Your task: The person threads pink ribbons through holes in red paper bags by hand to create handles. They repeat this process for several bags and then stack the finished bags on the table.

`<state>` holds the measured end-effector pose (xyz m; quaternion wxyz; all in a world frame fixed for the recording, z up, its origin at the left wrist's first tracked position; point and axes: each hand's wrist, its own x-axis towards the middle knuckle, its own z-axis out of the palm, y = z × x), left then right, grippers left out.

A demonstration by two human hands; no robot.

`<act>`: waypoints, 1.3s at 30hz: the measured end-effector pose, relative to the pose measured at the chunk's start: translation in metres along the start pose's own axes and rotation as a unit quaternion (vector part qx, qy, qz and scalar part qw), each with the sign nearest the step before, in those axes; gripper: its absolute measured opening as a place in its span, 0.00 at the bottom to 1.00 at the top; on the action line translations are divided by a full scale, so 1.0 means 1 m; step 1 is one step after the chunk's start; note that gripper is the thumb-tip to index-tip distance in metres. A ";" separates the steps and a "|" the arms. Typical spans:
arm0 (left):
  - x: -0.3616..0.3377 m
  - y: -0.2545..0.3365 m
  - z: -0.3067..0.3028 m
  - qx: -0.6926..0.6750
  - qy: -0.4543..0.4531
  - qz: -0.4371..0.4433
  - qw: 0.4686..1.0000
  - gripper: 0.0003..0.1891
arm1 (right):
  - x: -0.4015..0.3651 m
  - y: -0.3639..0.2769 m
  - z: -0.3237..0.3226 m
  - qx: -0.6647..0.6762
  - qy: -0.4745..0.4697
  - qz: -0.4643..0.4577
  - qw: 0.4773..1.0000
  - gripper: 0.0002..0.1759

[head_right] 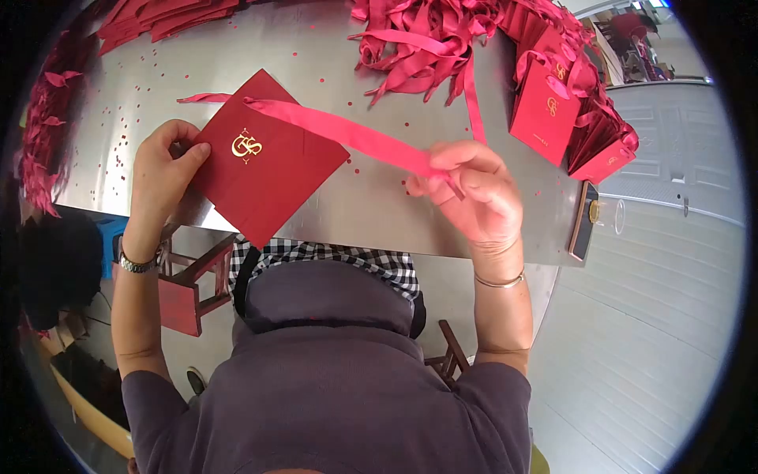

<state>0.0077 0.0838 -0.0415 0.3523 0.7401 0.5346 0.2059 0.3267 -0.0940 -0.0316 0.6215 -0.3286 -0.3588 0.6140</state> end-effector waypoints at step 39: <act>-0.009 -0.028 -0.010 -0.179 -0.104 0.127 0.970 0.06 | 0.108 0.106 0.127 -0.610 -0.044 -0.090 0.786 0.07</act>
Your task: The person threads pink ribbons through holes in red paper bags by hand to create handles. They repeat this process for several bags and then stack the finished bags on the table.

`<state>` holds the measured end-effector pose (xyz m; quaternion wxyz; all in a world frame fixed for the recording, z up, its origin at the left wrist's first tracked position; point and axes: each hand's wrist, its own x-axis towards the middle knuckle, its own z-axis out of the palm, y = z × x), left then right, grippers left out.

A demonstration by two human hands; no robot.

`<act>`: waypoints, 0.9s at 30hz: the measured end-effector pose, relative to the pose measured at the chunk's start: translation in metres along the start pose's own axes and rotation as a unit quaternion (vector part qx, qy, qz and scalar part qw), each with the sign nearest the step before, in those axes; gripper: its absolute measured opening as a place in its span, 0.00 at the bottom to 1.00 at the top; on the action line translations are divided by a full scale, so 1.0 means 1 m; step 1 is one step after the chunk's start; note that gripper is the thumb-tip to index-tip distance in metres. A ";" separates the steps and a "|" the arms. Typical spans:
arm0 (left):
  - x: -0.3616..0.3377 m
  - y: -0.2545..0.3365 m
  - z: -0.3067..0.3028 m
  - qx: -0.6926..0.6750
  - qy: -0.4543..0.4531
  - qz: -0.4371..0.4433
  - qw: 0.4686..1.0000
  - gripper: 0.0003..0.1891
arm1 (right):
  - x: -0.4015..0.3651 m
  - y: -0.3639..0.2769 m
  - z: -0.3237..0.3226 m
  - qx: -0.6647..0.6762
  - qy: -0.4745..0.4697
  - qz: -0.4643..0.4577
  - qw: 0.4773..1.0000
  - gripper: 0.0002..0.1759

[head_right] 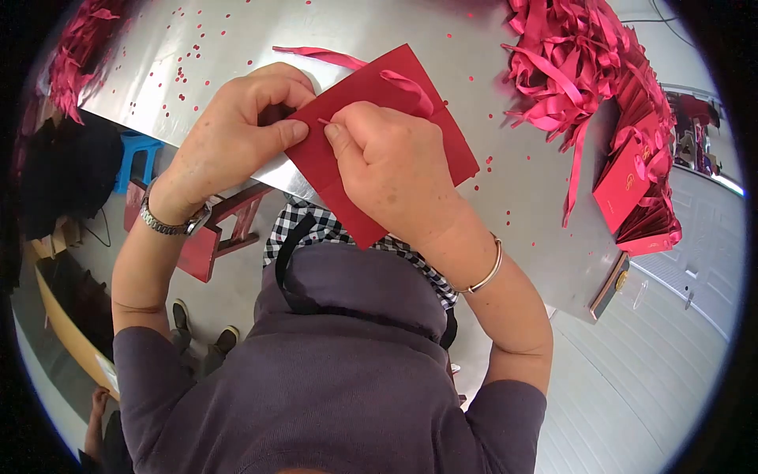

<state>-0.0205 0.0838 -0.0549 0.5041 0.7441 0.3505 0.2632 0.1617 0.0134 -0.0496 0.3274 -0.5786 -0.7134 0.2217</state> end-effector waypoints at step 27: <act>0.001 -0.004 -0.002 0.041 0.030 -0.017 0.999 0.05 | 0.021 -0.013 0.005 -0.124 -0.051 0.008 0.991 0.11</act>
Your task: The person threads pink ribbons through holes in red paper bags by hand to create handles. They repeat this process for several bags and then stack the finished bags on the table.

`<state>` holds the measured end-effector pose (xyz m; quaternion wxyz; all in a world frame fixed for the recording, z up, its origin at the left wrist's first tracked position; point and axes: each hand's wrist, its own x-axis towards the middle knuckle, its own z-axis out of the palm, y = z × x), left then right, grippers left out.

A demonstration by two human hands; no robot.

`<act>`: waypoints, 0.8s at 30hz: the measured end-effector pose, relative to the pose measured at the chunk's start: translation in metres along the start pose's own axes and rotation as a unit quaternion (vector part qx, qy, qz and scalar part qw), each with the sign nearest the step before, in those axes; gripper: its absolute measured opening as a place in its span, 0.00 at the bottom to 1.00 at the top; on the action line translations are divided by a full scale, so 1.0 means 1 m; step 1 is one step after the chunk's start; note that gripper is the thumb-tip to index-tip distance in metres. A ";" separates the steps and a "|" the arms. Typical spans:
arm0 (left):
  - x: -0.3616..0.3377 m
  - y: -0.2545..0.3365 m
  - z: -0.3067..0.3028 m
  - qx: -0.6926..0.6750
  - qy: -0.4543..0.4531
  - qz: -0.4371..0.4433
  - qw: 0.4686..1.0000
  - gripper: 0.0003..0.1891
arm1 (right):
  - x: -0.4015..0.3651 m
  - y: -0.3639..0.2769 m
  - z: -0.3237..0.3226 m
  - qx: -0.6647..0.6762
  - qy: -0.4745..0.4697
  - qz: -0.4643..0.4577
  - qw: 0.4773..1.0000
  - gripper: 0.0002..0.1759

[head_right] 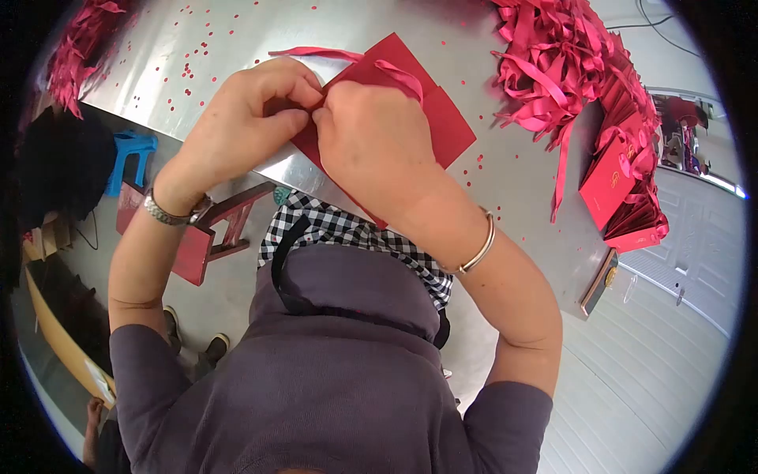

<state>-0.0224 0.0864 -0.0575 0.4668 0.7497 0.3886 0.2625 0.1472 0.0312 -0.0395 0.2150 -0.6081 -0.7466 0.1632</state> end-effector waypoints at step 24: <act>0.026 0.001 -0.005 0.204 -0.055 0.115 0.971 0.03 | -0.068 0.020 -0.035 -0.200 0.195 -0.245 0.929 0.20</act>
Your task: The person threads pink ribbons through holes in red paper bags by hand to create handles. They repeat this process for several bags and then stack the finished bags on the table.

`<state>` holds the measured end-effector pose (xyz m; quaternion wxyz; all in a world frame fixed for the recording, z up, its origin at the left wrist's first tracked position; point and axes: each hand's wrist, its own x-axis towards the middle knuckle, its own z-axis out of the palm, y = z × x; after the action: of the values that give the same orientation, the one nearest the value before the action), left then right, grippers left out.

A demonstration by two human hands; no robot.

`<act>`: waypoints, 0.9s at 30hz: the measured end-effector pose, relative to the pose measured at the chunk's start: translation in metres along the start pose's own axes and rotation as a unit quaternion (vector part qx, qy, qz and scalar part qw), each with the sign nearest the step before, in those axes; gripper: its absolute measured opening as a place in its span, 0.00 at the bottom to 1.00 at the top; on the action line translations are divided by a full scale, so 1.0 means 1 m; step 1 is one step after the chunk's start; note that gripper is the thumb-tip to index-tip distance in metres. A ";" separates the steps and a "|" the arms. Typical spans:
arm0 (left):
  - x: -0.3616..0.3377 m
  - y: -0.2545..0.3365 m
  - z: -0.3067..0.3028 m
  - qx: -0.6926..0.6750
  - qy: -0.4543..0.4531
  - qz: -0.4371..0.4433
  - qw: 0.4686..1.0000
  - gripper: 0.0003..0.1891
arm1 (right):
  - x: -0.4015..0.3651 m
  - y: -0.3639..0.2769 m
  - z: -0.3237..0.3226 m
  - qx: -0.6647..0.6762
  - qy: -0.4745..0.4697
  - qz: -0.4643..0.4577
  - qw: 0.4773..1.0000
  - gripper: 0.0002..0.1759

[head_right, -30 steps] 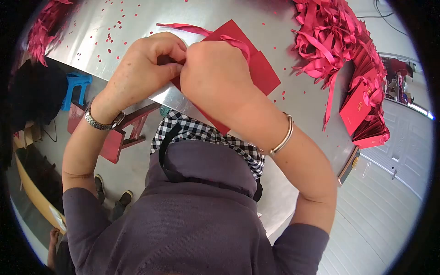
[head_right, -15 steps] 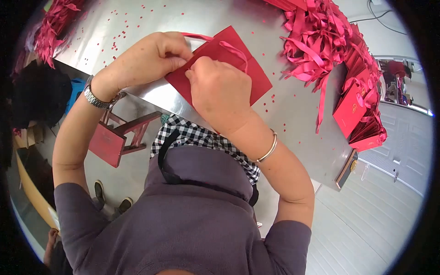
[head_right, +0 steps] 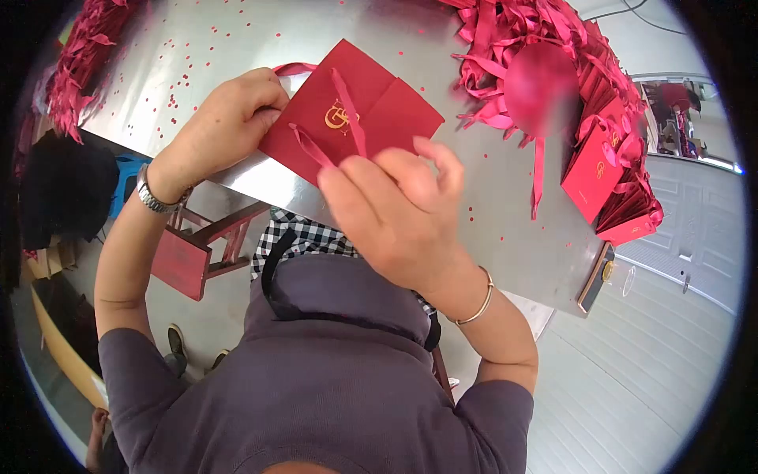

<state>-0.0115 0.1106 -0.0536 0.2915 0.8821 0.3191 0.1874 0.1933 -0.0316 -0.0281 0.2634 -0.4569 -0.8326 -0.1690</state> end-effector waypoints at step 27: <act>0.014 -0.031 -0.018 0.091 0.234 0.004 0.968 0.11 | -0.028 0.008 -0.004 0.068 -0.230 0.203 0.949 0.39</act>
<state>-0.0249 0.1463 -0.0581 0.1264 0.8378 0.3903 0.3603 0.2137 -0.0483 -0.0408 0.1236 -0.6238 -0.7698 0.0546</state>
